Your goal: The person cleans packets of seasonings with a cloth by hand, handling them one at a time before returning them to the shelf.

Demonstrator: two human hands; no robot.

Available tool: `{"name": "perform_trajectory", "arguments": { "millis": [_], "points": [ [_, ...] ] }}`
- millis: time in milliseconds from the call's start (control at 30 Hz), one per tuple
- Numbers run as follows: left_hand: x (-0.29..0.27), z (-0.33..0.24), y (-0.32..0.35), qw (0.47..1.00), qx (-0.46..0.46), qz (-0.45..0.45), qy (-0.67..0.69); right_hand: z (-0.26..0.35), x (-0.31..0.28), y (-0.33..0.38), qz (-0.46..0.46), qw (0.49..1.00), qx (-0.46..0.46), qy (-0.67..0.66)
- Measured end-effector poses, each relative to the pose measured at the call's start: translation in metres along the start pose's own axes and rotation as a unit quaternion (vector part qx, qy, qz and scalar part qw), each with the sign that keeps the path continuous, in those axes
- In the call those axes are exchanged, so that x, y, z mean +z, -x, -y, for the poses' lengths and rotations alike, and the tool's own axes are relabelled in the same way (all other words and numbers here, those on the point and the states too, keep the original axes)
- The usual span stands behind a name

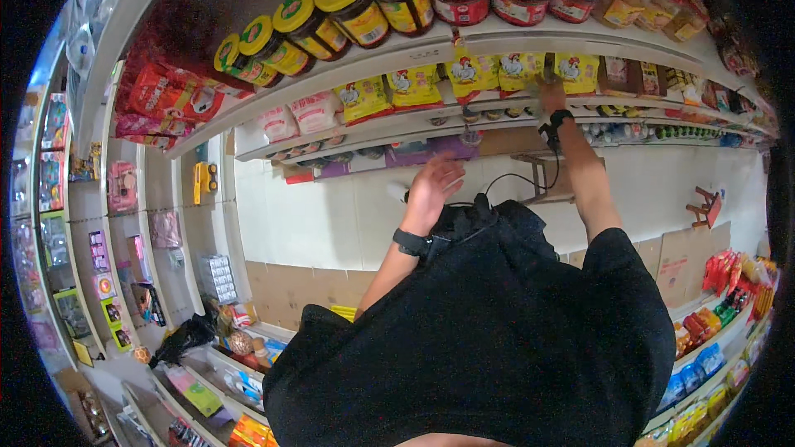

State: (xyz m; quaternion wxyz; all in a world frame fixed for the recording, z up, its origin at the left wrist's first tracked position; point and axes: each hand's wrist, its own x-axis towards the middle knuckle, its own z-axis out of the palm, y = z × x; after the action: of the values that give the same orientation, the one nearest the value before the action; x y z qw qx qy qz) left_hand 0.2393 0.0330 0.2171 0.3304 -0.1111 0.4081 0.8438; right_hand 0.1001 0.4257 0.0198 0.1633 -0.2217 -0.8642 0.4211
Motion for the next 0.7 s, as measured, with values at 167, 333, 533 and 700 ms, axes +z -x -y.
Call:
{"name": "perform_trajectory", "arguments": {
  "millis": [167,333,533,700],
  "points": [
    [0.014,0.008,-0.004,1.0,-0.003,-0.013,0.008,-0.007,-0.015,-0.033,0.173,0.981,0.056,-0.064],
    [0.019,0.014,-0.004,0.999,0.029,-0.031,0.02,0.041,-0.007,-0.035,0.225,0.953,0.053,0.196],
    [0.03,0.017,-0.019,0.998,0.033,-0.001,0.058,-0.025,-0.029,-0.062,0.16,0.976,-0.036,0.142],
    [0.007,0.017,-0.033,0.996,0.028,-0.029,0.08,0.007,-0.03,-0.048,0.15,0.98,-0.098,0.084]
  ]
}}
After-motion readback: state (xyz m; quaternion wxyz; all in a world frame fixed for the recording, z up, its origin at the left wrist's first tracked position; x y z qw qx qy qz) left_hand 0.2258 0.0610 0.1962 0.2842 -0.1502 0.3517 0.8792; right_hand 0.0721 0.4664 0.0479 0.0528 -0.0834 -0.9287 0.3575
